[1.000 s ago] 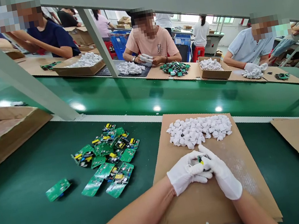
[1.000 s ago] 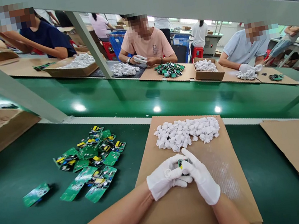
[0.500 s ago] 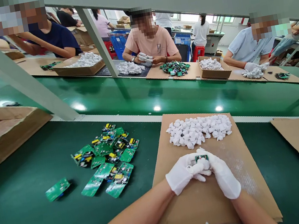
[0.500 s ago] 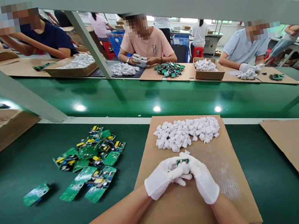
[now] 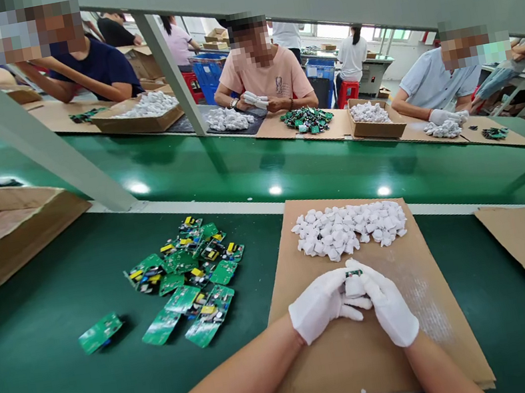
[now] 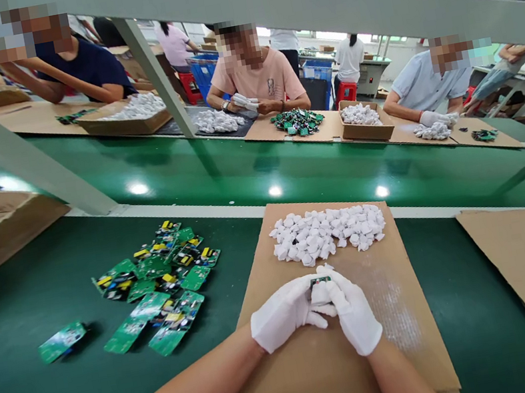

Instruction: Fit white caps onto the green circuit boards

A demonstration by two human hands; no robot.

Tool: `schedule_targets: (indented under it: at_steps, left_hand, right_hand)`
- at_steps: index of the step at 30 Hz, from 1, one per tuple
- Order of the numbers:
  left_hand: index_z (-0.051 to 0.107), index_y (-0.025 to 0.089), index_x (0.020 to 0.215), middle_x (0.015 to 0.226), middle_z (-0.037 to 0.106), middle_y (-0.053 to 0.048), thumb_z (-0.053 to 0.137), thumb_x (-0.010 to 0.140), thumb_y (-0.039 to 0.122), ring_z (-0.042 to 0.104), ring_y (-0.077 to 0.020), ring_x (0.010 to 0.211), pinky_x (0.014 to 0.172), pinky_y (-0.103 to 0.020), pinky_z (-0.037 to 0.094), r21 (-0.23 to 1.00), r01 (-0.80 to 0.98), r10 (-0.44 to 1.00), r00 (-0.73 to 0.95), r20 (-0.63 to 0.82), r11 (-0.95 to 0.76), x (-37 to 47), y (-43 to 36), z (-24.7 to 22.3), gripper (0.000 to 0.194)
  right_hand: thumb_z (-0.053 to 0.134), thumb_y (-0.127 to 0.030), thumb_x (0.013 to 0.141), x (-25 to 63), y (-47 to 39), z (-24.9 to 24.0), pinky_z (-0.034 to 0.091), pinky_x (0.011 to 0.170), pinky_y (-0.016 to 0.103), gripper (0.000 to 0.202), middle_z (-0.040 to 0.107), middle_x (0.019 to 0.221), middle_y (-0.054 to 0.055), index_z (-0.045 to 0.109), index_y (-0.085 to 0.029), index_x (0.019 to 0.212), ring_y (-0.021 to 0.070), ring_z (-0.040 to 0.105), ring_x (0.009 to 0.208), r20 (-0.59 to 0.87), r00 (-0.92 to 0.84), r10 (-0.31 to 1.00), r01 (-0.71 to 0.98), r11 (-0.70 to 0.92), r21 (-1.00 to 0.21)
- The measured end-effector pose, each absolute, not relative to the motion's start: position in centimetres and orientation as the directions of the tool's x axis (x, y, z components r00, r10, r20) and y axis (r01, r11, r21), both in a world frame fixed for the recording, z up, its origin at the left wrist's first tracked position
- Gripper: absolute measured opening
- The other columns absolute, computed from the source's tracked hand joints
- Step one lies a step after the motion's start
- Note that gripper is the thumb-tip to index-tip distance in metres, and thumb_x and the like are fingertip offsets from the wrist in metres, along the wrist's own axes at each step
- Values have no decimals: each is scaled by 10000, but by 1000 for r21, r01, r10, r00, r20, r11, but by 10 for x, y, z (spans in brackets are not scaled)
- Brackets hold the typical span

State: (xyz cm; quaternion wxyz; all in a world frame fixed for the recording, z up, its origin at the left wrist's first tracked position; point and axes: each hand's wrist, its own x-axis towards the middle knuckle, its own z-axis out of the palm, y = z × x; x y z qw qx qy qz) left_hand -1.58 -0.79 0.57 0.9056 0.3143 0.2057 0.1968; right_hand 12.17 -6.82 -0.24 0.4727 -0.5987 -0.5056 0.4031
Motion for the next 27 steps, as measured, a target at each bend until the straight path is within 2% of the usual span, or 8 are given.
schedule_targets:
  at_steps: [2,6,8,10,14,17,21,27]
  left_hand:
    - [579,141,944,862,633,-104,523,778,478,618,-171,732,629,-281,488,624,-250,477,850,-225,740,-16,-7,5,380]
    - [579,132,929,793,628,-86,540,785,430,605,-151,692,662,-297,493,701,-211,480,852,-210,681,-16,-7,5,334]
    - [582,129,889,744,618,-65,585,767,373,596,-134,663,647,-275,493,750,-178,498,838,-224,637,-16,-7,7,273]
    - [585,130,883,765,620,-66,608,753,340,594,-128,660,613,-249,491,774,-150,511,823,-247,615,-16,-7,8,249]
    - [562,149,1005,850,633,-95,602,753,384,619,-151,721,584,-232,493,744,-158,499,826,-260,649,-17,-7,9,347]
    - [567,139,973,823,630,-91,636,723,389,618,-146,711,565,-213,492,776,-149,516,819,-249,612,-17,-7,8,360]
    - [575,134,850,773,607,-60,659,705,365,612,-132,663,514,-185,480,819,-133,547,801,-243,559,-17,-8,9,285]
    - [587,133,956,878,636,-101,642,716,382,623,-147,700,510,-187,479,822,-143,487,855,-178,551,-18,-8,11,350]
  right_hand:
    - [490,-390,847,121,-69,-3,458,922,361,446,636,1139,45,501,-227,1262,225,578,1051,-10,150,989,263,-50,-964]
    - [578,-317,786,119,-70,-1,535,751,305,519,697,977,31,472,-230,1286,203,653,822,-26,160,987,386,-87,-918]
    - [581,-309,785,120,-70,2,528,776,307,500,689,1013,25,486,-245,1272,208,647,863,-21,131,991,375,-69,-924]
    - [566,-334,800,121,-69,6,495,858,322,460,655,1102,26,509,-254,1250,220,610,987,-19,74,997,325,-43,-945]
    - [450,-396,871,125,-68,8,366,1010,364,385,603,1195,29,549,-251,1213,220,489,1171,-13,65,998,272,-30,-962]
    - [454,-422,869,127,-68,5,359,1014,372,390,617,1177,28,554,-262,1210,225,483,1177,-17,88,996,279,-41,-959]
    - [393,-492,875,128,-68,2,410,967,390,455,592,1213,42,553,-232,1213,238,500,1159,-50,74,996,142,-60,-988]
    - [492,-461,837,124,-65,3,412,967,379,376,615,1179,55,637,-222,1087,252,484,1173,-31,119,992,173,-51,-984]
